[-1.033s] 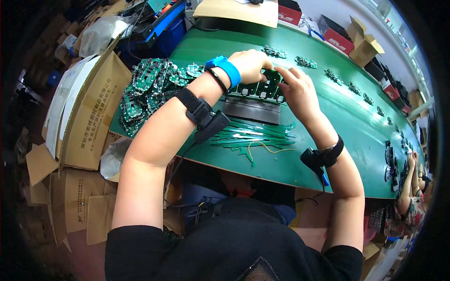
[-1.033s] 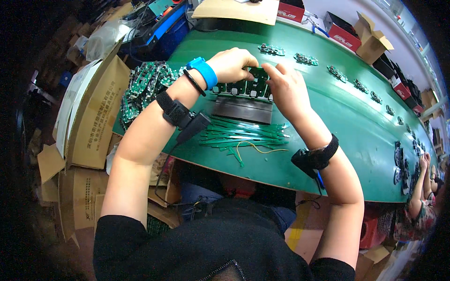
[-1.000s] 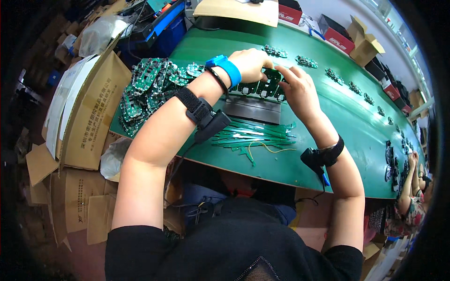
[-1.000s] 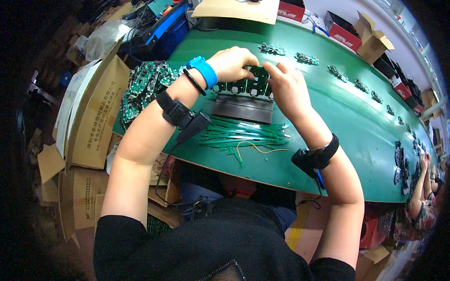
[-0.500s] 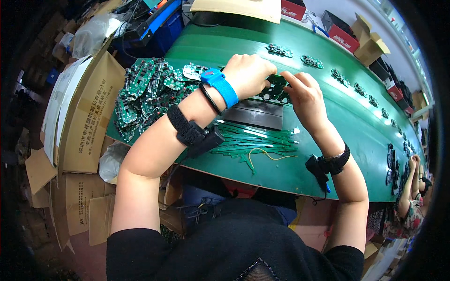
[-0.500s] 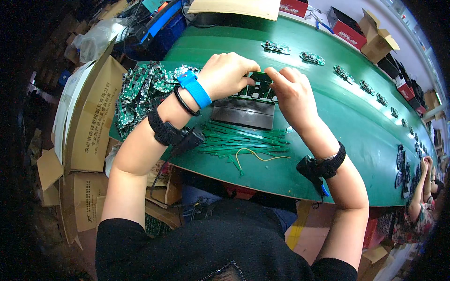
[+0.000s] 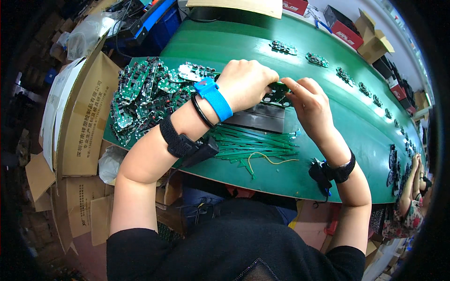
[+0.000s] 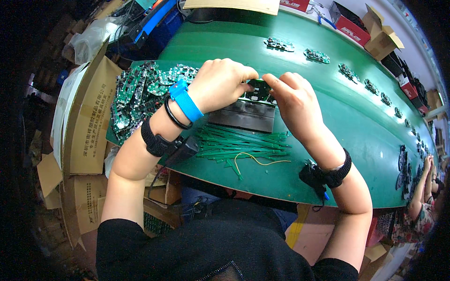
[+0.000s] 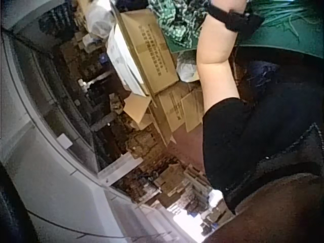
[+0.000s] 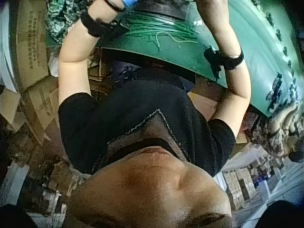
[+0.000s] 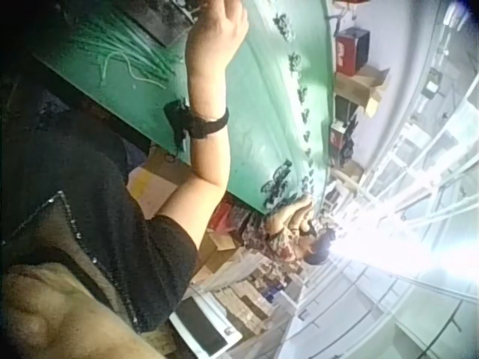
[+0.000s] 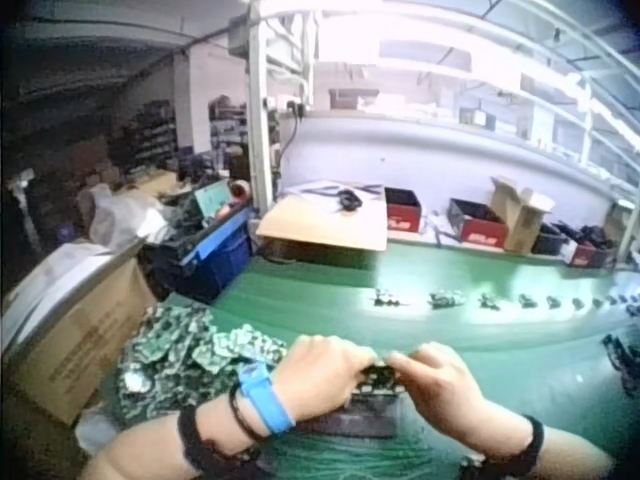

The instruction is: The person uses wire cutters to separate individual green circuit boards from a larger panel. They then place the separated boards into a cardboard box. The person also handles a pile of green plastic strips, moving them from the table into the box.

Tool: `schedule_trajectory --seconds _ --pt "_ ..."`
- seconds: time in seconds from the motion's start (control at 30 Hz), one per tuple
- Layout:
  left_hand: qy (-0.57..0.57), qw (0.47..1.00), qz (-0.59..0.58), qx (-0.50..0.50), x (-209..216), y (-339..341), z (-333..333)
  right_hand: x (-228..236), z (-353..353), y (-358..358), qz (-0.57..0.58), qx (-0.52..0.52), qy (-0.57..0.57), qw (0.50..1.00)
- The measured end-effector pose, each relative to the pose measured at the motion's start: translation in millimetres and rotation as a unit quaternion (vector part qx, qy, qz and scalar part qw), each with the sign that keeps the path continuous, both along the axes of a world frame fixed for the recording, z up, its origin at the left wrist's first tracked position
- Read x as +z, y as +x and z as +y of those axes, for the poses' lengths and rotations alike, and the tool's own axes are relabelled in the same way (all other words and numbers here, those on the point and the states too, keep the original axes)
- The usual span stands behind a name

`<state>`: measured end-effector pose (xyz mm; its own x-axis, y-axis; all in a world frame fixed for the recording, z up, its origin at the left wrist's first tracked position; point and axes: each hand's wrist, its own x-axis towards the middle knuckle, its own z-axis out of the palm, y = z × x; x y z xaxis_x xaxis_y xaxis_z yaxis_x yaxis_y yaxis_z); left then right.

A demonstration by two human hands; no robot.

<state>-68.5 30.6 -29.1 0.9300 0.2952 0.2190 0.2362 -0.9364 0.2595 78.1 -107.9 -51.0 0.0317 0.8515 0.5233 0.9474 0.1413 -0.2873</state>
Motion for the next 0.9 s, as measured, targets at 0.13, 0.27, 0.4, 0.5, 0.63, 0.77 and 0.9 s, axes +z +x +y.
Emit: schedule_trajectory --seconds 0.13,0.27,0.4,0.5,0.63,0.77,0.9 --pt "0.002 1.000 0.013 0.000 -1 -1 0 -5 1 2 -0.001 0.006 0.007 1.000" --pt "0.025 0.999 -0.034 -0.019 -16 8 17 -9 12 9 0.022 -0.010 -0.002 1.000" --pt "-0.017 1.000 0.011 -0.023 -36 46 65 -35 51 46 0.136 -0.029 -0.068 0.988" --pt "-0.145 0.981 0.040 -0.125 -38 56 99 -40 60 54 0.139 -0.029 -0.018 0.990" --pt "-0.245 0.965 0.053 -0.074 -31 43 113 -22 27 54 0.191 -0.148 -0.021 0.970" --pt "-0.356 0.932 0.052 -0.043 -24 25 109 -27 -2 50 0.394 -0.061 -0.191 0.897" --pt "-0.416 0.907 0.052 -0.035 -18 14 86 -24 -20 37 0.526 -0.005 -0.213 0.824"
